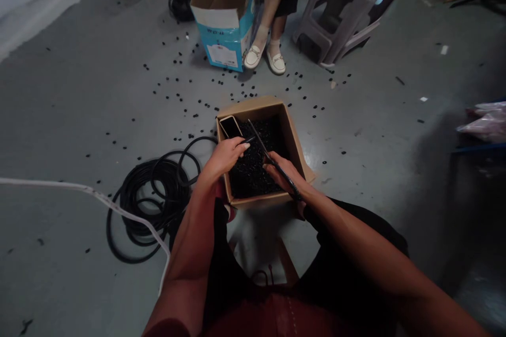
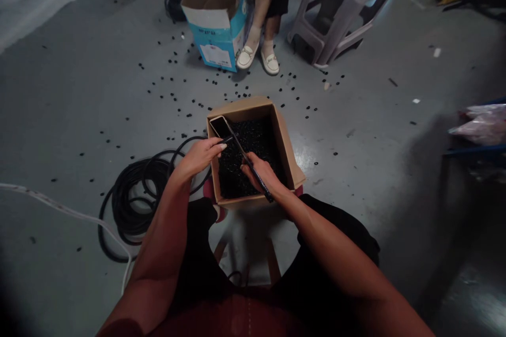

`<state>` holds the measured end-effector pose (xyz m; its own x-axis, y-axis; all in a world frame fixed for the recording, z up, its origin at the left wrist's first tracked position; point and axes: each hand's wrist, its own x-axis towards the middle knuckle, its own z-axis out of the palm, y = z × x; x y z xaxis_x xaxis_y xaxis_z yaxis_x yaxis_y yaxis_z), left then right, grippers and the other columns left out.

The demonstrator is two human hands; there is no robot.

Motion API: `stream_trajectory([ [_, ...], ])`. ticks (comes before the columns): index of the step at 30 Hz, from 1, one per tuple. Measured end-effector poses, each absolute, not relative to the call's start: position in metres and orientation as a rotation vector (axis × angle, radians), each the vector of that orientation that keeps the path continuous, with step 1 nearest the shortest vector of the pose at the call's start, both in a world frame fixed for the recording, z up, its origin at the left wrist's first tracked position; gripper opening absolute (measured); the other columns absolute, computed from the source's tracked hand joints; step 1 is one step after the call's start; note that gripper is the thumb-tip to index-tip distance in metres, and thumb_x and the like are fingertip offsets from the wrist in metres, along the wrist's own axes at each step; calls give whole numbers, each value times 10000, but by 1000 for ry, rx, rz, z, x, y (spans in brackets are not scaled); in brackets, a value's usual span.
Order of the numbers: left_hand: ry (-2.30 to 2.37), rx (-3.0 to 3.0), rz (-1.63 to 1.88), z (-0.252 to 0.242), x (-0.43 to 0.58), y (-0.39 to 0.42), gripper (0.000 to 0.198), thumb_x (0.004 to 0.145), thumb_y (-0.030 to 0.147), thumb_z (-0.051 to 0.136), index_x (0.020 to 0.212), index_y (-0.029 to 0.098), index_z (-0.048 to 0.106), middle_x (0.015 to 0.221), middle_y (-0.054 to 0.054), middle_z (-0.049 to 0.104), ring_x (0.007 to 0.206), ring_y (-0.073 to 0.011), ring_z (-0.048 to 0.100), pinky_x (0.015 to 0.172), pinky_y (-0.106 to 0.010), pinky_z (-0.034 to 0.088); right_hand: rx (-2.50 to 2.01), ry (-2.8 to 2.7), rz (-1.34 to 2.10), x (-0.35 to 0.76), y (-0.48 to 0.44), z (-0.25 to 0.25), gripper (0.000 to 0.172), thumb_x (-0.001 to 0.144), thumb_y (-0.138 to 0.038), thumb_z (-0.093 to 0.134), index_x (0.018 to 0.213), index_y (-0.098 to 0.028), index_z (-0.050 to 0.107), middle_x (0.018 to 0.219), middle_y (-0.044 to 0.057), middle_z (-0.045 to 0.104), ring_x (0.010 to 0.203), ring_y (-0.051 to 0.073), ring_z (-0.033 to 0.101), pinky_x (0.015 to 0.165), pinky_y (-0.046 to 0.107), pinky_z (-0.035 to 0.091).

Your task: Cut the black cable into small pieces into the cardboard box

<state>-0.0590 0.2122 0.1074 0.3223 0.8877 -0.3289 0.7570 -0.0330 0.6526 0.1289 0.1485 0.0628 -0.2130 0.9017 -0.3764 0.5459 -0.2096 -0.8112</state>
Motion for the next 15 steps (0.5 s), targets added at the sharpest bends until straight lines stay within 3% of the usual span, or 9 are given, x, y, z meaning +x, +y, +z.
stream_trajectory([
  [6,1462,1884,80,102,-62,213,307,874,341,413,656,190,567,676,-23,612,660,-162,532,636,-264,368,-1671,-1657,1461,125,143,56,84,797,-233,428,854,-217,487,652,-17,507,565,131,446,553,240,340],
  [15,1465,1928,45,99,-64,214,314,873,329,432,626,186,561,669,-31,614,637,-157,519,609,-264,346,-1675,-1699,1437,124,141,55,64,798,-215,427,832,-216,482,665,-15,513,577,128,459,574,233,344],
])
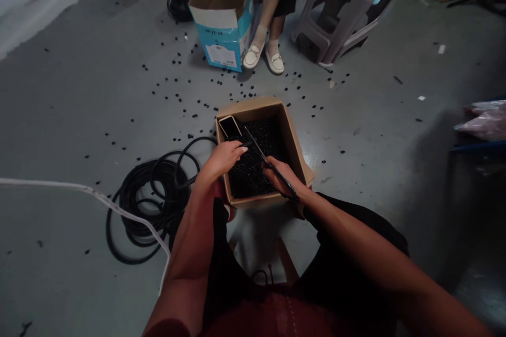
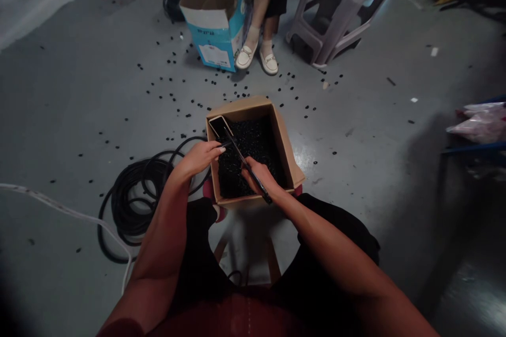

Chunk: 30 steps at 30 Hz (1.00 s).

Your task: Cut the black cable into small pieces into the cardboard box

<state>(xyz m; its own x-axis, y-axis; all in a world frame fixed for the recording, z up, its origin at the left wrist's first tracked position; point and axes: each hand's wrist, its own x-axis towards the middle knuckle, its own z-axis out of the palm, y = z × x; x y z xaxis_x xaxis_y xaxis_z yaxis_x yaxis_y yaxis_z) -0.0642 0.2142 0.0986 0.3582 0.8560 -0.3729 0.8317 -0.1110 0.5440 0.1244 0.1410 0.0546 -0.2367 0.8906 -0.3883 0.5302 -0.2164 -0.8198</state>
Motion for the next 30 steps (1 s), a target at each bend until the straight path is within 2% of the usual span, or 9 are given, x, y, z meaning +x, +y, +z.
stream_trajectory([
  [7,1477,1918,-1,102,-64,215,272,869,319,435,701,173,592,730,-43,637,696,-166,540,633,-270,342,-1653,-1711,1359,125,137,49,79,798,-240,433,842,-201,486,679,-8,526,580,129,471,598,248,355],
  [10,1486,1877,36,103,-63,215,267,864,325,436,707,172,589,719,-35,629,688,-162,536,636,-268,345,-1642,-1574,1441,124,136,48,109,794,-271,434,867,-211,488,636,-34,496,549,125,467,563,240,355],
  [13,1491,1800,136,107,-64,214,277,870,342,426,720,172,586,700,-20,612,673,-154,529,636,-263,351,-1596,-1399,1586,123,137,48,203,797,-306,440,980,-222,469,622,-56,479,535,127,479,542,238,380],
  [16,1480,1734,219,111,-65,213,284,869,360,425,738,168,588,686,-6,590,655,-143,512,628,-259,347,-1566,-1410,1617,123,140,50,262,803,-335,488,1034,-213,461,688,-39,510,616,140,518,608,262,429],
  [22,1443,1676,325,108,-65,214,288,853,388,434,745,165,582,676,5,550,644,-131,477,621,-256,331,-1545,-1471,1615,125,140,52,282,841,-394,539,1046,-209,486,949,40,593,794,172,575,734,313,465],
  [30,1394,1665,287,108,-62,213,293,849,390,451,786,162,624,681,2,572,651,-133,495,637,-254,359,-1538,-1573,1580,127,138,49,326,870,-421,558,1110,-205,518,969,47,638,831,189,597,765,330,460],
])
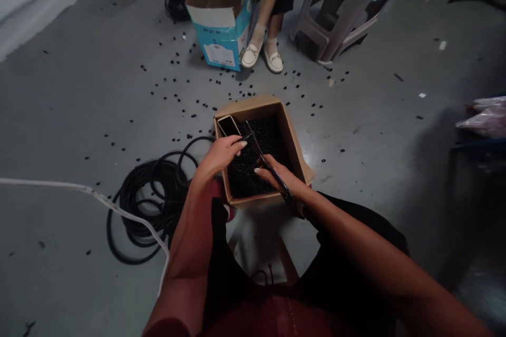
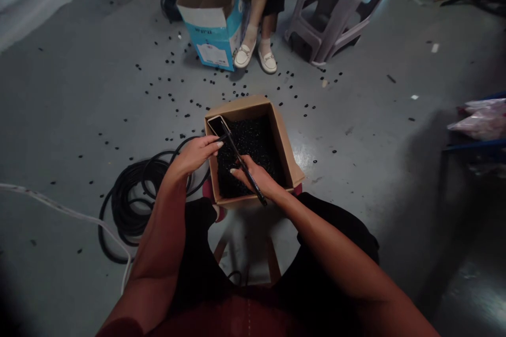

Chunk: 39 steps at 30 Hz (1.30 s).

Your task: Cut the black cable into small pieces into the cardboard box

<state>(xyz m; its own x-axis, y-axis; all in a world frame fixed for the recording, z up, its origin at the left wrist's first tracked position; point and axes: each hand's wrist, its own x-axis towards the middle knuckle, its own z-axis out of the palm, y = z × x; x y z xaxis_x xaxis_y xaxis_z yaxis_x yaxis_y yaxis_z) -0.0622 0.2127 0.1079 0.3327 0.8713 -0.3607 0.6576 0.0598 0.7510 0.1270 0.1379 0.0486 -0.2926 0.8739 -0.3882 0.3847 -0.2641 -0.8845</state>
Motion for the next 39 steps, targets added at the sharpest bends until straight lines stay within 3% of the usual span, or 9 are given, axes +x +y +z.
stream_trajectory([
  [15,1284,1744,146,108,-61,212,304,847,396,440,684,169,559,656,12,539,663,-138,495,642,-263,350,-1519,-1652,1561,131,141,57,363,886,-437,533,1148,-187,519,1068,96,643,951,234,602,828,360,457],
  [25,1325,1756,152,109,-58,211,310,854,391,431,656,177,535,652,5,539,653,-143,487,629,-265,344,-1632,-1649,1541,129,142,67,217,897,-375,481,1033,-213,524,736,12,588,710,186,559,648,285,412],
  [39,1431,1784,95,103,-60,215,297,829,364,453,591,188,470,608,7,508,618,-143,464,612,-280,301,-1705,-1805,1388,128,141,62,139,888,-348,458,870,-216,498,703,4,553,600,153,489,594,258,324],
])
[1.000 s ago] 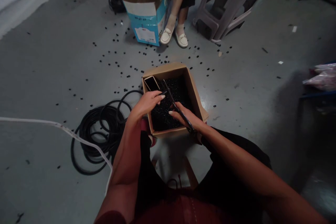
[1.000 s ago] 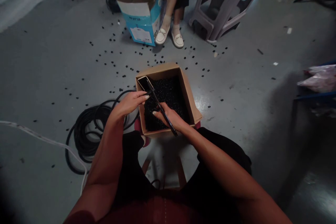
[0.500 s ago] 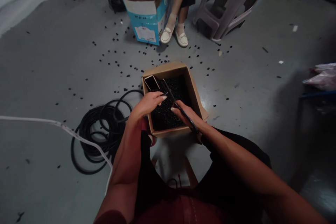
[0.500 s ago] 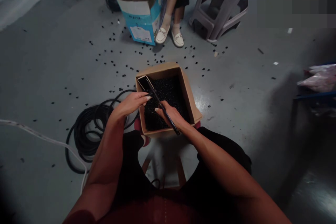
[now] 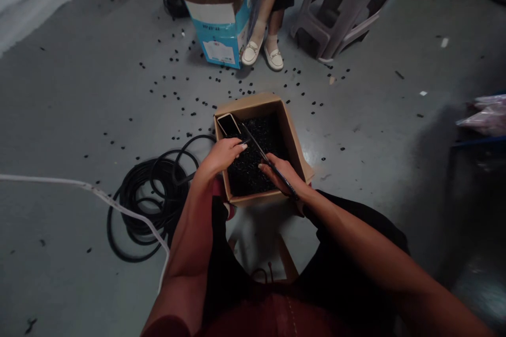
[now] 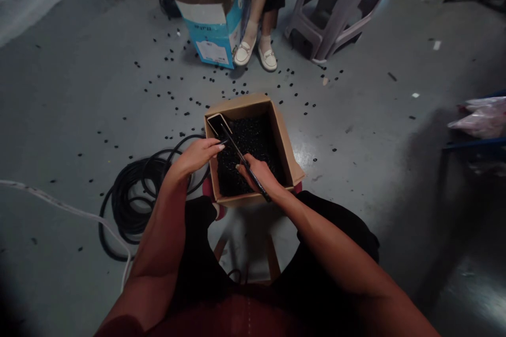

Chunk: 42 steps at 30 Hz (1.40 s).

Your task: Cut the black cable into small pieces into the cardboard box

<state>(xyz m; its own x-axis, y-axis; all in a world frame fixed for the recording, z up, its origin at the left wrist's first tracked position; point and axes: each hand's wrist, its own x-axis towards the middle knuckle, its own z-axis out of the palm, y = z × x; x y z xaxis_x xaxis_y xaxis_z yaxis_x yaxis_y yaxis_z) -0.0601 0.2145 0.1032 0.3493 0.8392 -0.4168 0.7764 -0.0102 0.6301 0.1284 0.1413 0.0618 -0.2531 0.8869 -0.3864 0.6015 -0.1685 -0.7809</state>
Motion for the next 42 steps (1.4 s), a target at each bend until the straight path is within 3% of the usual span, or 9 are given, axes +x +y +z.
stream_trajectory([
  [8,1427,1734,167,107,-63,214,285,845,383,451,680,177,557,656,2,552,645,-144,494,625,-272,337,-1730,-1759,1417,132,141,58,178,898,-392,470,872,-220,509,692,1,562,614,156,519,587,254,354],
  [13,1367,1637,311,102,-66,215,307,871,375,422,917,164,640,772,-6,604,701,-137,511,679,-261,389,-1659,-1588,1484,136,144,56,231,895,-413,488,1009,-215,526,764,13,600,680,164,554,617,264,410],
  [18,1363,1508,405,95,-65,215,371,878,345,447,1175,160,570,816,-14,634,687,-121,505,677,-246,406,-1593,-1626,1533,138,146,63,363,878,-454,537,1135,-200,510,983,69,645,875,211,607,735,304,453],
  [22,1356,1493,403,94,-63,215,282,878,331,459,1042,153,603,834,-36,660,683,-123,513,665,-248,413,-1575,-1695,1568,137,145,68,395,883,-459,546,1169,-189,504,1064,100,651,974,246,611,812,345,458],
  [32,1291,1548,279,103,-61,213,327,857,325,454,1059,148,640,839,-28,677,666,-117,528,687,-251,438,-1557,-1719,1553,137,145,63,396,880,-446,568,1176,-191,505,1062,92,663,984,249,615,834,355,460],
  [38,1240,1667,170,110,-59,211,273,854,336,442,833,161,649,768,-11,651,630,-116,518,649,-254,410,-1533,-1746,1564,137,145,65,392,879,-457,553,1148,-175,502,1058,107,647,960,250,609,812,353,456],
  [42,1242,1640,188,108,-57,210,281,869,343,432,854,159,644,762,-10,640,626,-111,506,652,-251,414,-1645,-1730,1533,136,147,67,301,879,-405,540,1095,-196,532,968,73,656,865,226,603,749,327,441],
])
